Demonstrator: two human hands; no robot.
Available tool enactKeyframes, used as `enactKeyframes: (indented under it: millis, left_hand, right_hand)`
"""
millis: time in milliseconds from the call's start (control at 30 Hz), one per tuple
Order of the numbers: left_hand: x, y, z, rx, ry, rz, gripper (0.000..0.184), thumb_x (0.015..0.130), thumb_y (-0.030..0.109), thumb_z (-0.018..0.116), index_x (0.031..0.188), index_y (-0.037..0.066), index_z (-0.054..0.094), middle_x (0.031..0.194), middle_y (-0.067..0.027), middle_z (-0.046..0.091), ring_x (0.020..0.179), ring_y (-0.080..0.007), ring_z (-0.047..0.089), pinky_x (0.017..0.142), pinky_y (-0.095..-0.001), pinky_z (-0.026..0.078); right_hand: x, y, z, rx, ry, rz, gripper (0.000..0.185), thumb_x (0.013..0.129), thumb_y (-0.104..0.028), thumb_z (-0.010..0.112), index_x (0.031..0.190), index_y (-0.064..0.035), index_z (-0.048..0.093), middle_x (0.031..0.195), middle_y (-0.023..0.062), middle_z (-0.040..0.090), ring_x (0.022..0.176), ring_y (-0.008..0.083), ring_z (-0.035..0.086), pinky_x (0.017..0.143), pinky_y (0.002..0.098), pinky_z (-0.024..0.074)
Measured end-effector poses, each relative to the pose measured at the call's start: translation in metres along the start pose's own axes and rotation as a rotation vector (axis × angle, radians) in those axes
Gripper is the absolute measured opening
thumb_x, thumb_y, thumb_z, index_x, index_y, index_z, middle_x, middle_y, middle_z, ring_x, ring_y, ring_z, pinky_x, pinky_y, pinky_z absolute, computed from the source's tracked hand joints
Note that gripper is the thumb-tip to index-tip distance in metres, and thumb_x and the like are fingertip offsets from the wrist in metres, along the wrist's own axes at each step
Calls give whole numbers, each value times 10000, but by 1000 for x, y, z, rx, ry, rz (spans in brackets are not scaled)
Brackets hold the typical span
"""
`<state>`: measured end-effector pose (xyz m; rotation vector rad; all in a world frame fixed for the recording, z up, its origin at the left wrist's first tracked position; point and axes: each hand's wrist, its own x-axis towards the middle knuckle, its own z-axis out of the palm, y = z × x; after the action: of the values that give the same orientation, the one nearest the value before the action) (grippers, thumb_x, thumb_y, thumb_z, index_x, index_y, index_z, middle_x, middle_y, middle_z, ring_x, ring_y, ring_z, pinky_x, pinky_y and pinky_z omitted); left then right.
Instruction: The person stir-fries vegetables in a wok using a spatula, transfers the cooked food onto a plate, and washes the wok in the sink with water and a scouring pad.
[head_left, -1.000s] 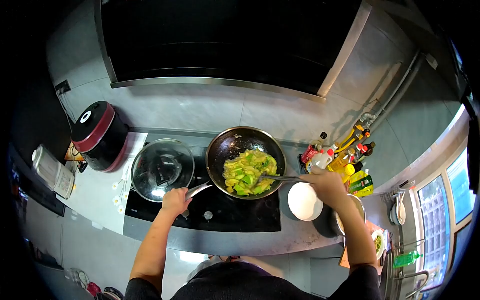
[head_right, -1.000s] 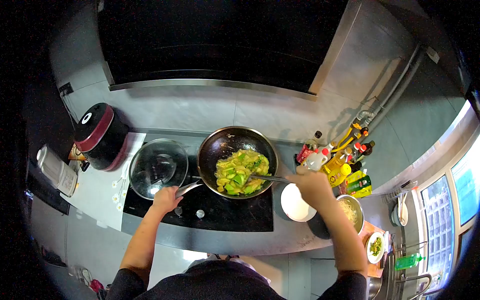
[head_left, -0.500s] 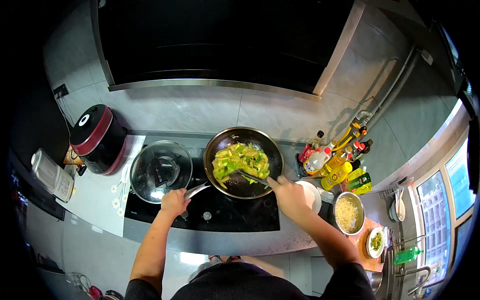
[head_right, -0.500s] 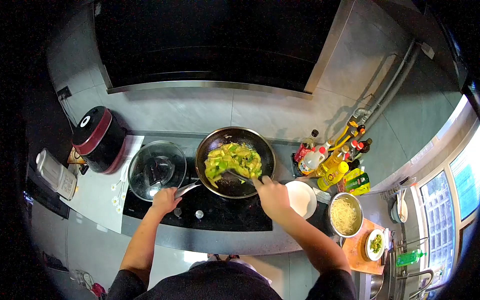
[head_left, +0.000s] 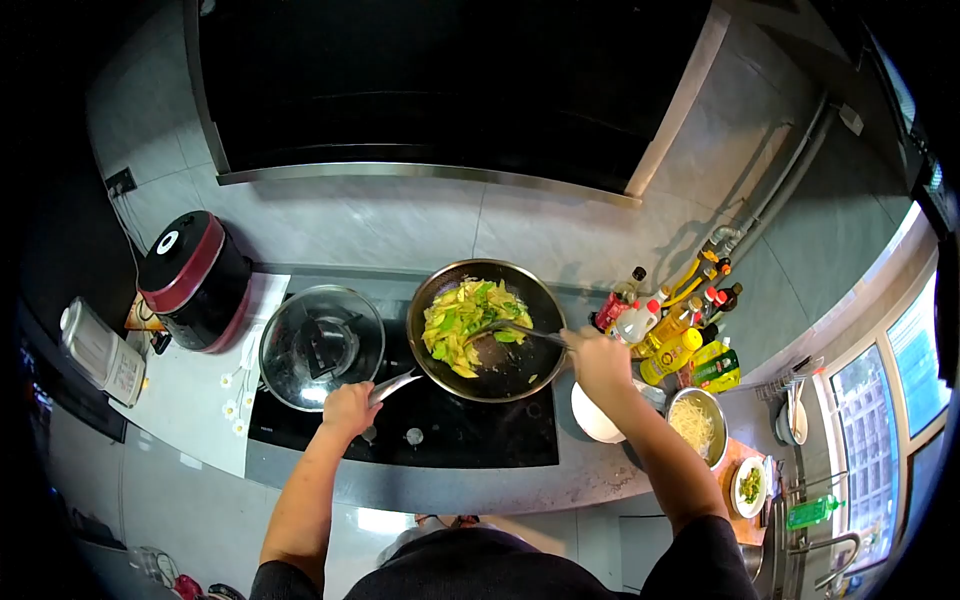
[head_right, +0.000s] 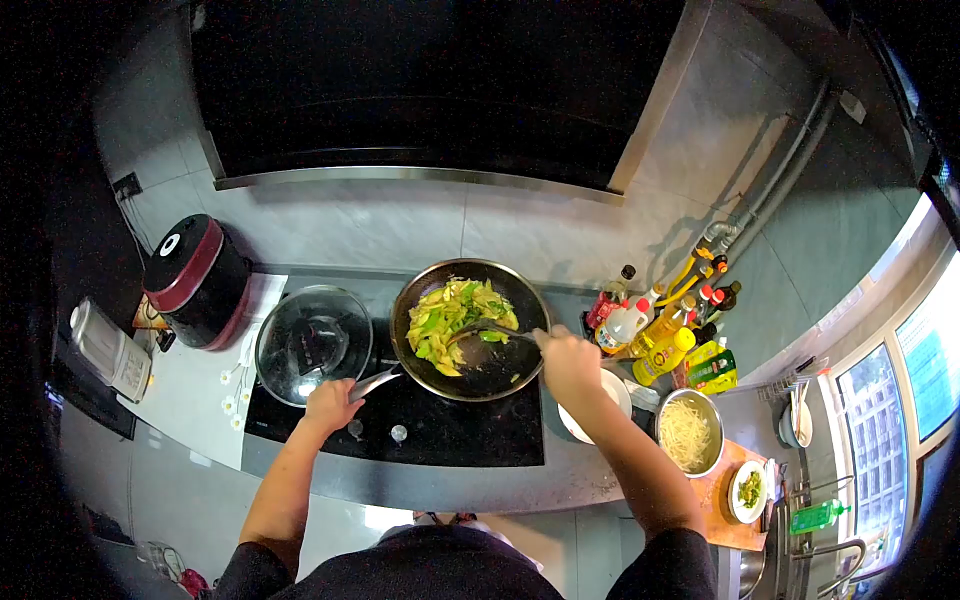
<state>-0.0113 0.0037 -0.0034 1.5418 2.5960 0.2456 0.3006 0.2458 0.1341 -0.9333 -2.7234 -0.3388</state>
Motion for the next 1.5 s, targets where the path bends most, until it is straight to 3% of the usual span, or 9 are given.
enactKeyframes:
  millis: [100,267,367,467,700,900,933,1233,1500]
  left_hand:
    - [2,1,-2,-11,-32,-24,289,785,336,727,931,105,633,830,-140,685,791,-343,678,694,-441,550]
    - [1,0,-2,-19,-41,-31,291,787,343,724,933,107,634,838,-142,685,796,-341,678,696,-441,551]
    - [1,2,-3,-20,-48,-41,293,788,347,723,932,107,633,843,-142,686,798,-337,679,697,-439,552]
    - [0,1,-5,-19,-47,-32,297,790,349,722,938,108,632,846,-141,686,800,-337,680,698,-435,553]
    - [2,1,-4,-6,-73,-49,308,796,353,718,957,105,628,857,-140,688,801,-344,680,707,-431,552]
    - [1,3,-6,-8,-80,-53,298,801,351,713,953,108,631,855,-139,689,803,-345,679,709,-435,550]
    - [1,3,-5,-6,-80,-52,296,801,351,713,952,109,631,853,-139,689,803,-346,679,709,-436,549]
    - [1,-1,-1,-38,-4,-21,310,769,339,735,918,89,629,791,-153,678,759,-363,670,668,-464,544]
    - [1,1,-4,28,-54,-36,306,794,358,717,949,108,631,841,-129,682,793,-340,679,689,-436,548]
  right_hand:
    - [8,9,-32,-137,-192,170,154,734,-145,634,854,-64,686,831,114,683,739,309,692,622,435,547]
    - [34,15,1,-29,-538,289,235,810,-184,599,914,-5,711,918,222,691,812,373,685,731,469,535]
    - [31,32,79,465,-514,355,295,854,-267,595,1008,-41,707,918,272,667,830,404,669,774,474,523]
    - [10,30,94,619,-365,378,303,862,-335,612,975,-68,699,850,262,660,805,398,661,743,483,517]
    - [-11,26,5,182,-149,17,258,866,-331,625,927,-84,665,758,166,668,735,369,667,662,481,517]
    - [22,76,13,-44,-258,213,266,844,-340,643,914,-87,691,847,205,671,852,338,673,731,462,528]
    - [35,78,22,51,-411,327,278,838,-346,638,927,-94,714,917,204,677,892,344,665,778,463,522]
    - [115,50,71,425,-444,-5,300,824,-369,646,1018,-155,729,993,136,689,945,325,650,834,448,503]
    - [101,25,15,400,-207,-331,329,743,-120,708,1069,-164,702,967,87,675,932,321,629,801,433,499]
